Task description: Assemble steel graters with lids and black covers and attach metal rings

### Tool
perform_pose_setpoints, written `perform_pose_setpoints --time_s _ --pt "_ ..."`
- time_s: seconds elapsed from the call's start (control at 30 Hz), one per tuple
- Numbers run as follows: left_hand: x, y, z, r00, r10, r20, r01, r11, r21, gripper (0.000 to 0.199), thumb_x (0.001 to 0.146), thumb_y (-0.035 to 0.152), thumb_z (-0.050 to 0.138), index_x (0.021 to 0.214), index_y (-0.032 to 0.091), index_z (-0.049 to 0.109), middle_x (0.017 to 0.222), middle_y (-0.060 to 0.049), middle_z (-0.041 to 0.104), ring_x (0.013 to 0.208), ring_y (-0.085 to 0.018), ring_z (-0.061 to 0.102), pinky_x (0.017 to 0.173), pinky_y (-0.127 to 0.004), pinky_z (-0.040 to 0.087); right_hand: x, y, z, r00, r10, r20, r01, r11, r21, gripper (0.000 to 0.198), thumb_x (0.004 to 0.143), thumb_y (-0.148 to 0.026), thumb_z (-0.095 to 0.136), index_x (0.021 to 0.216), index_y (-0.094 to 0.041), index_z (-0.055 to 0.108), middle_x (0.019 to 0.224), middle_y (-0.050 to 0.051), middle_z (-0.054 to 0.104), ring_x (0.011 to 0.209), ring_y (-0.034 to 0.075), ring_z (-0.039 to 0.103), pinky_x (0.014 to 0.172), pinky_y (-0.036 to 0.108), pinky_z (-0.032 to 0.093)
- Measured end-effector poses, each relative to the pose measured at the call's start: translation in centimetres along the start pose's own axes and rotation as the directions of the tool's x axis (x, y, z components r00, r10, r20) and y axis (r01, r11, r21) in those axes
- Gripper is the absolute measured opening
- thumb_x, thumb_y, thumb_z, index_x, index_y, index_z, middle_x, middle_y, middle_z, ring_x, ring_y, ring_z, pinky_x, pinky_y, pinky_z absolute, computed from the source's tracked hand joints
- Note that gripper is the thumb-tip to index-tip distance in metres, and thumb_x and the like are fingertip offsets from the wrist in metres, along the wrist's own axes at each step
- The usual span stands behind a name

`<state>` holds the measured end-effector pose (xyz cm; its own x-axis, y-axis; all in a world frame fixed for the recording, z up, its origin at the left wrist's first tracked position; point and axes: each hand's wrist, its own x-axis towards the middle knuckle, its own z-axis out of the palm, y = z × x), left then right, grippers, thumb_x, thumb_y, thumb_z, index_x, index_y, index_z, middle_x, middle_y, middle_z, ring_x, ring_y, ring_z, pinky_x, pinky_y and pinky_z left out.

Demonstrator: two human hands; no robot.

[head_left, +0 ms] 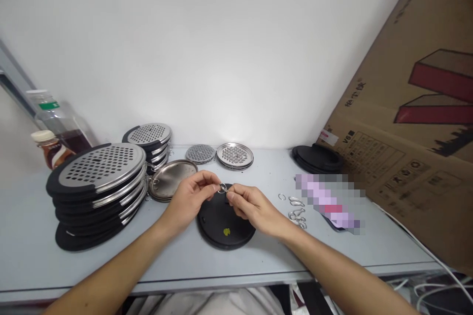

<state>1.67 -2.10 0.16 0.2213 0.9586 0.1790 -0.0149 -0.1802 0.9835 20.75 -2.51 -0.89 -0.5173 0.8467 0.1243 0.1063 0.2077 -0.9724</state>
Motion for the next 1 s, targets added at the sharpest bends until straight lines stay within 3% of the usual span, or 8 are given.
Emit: perform_pose_setpoints --time_s 0.2,0.3,0.43,0.6,0.77,0.87,0.93,1.0 --pt "0.0 -0.2 0.0 0.977 0.2 -0.068 -0.165 0.925 0.342 0.008 0.085 0.021 0.058 0.085 0.019 0.065 0.084 0.0 0.064 0.079 -0.015 0.057 0.073 -0.024 0.043 -0.1 -0.2 -0.7 0.998 0.069 0.017 -0.068 0.998 -0.011 0.035 0.095 -0.045 0.048 0.073 -0.018 0.047 0.057 -0.005 0.041 0.05 0.008 0.034 0.047 0.021 0.027" --pt "0.3 -0.4 -0.5 0.989 0.147 0.001 -0.139 0.93 0.341 0.009 0.086 0.024 0.057 0.087 0.02 0.065 0.083 0.0 0.065 0.078 -0.015 0.059 0.073 -0.025 0.045 -0.2 -0.5 -1.0 0.998 0.064 0.026 -0.063 0.996 -0.066 0.034 0.094 -0.046 0.048 0.078 -0.017 0.055 0.057 -0.005 0.043 0.05 0.008 0.036 0.047 0.021 0.026" --pt "0.6 -0.6 -0.7 0.997 0.074 0.015 -0.075 0.943 0.324 0.015 0.085 0.03 0.06 0.091 0.019 0.069 0.093 -0.004 0.069 0.091 -0.021 0.062 0.08 -0.029 0.048 0.1 -0.6 -1.1 0.994 -0.088 -0.06 0.068 0.958 -0.277 0.033 0.095 -0.043 0.048 0.08 -0.016 0.062 0.06 -0.003 0.047 0.056 0.01 0.041 0.053 0.023 0.03" --pt "0.0 -0.1 0.2 0.999 0.009 0.034 -0.016 0.981 0.194 0.027 0.085 0.037 0.063 0.103 0.018 0.068 0.101 -0.007 0.071 0.092 -0.021 0.065 0.083 -0.031 0.05 0.5 0.6 -0.3 0.933 -0.336 -0.132 0.226 0.829 -0.512 0.029 0.097 -0.034 0.047 0.074 -0.019 0.057 0.066 -0.001 0.051 0.061 0.012 0.044 0.06 0.026 0.033" --pt "-0.6 -0.1 0.3 0.982 0.183 0.042 -0.187 0.929 0.318 0.017 0.086 0.032 0.063 0.094 0.019 0.071 0.09 -0.005 0.071 0.085 -0.019 0.064 0.08 -0.029 0.049 0.4 1.1 0.3 0.92 -0.371 -0.127 0.243 0.794 -0.558 0.025 0.094 -0.032 0.053 0.071 -0.02 0.053 0.066 0.0 0.052 0.061 0.014 0.047 0.061 0.028 0.038" --pt "-0.5 0.3 0.4 0.956 0.282 0.086 -0.289 0.842 0.455 0.012 0.086 0.026 0.062 0.09 0.021 0.072 0.085 -0.003 0.071 0.077 -0.018 0.062 0.073 -0.028 0.047 0.5 0.5 -0.1 0.924 -0.315 -0.219 0.215 0.898 -0.384 0.025 0.08 -0.033 0.071 0.097 -0.02 0.058 0.092 0.004 0.061 0.079 0.016 0.057 0.066 0.028 0.047" --pt "0.1 0.8 0.7 0.95 0.282 0.131 -0.31 0.819 0.483 0.012 0.085 0.025 0.061 0.091 0.022 0.072 0.083 -0.002 0.071 0.074 -0.017 0.062 0.07 -0.027 0.046 0.8 0.1 -0.7 0.96 -0.233 -0.153 0.216 0.969 -0.118 0.051 0.073 -0.033 0.077 0.116 -0.022 0.053 0.113 0.007 0.06 0.092 0.018 0.061 0.073 0.03 0.053" --pt "0.9 1.5 1.1 0.954 0.244 0.174 -0.298 0.832 0.468 0.012 0.085 0.024 0.06 0.091 0.022 0.071 0.081 -0.002 0.072 0.072 -0.017 0.064 0.068 -0.026 0.046 1.1 0.1 -1.4 0.984 -0.164 -0.069 0.171 0.979 0.11 0.054 0.072 -0.034 0.078 0.118 -0.021 0.053 0.107 0.007 0.064 0.084 0.017 0.064 0.071 0.031 0.055"
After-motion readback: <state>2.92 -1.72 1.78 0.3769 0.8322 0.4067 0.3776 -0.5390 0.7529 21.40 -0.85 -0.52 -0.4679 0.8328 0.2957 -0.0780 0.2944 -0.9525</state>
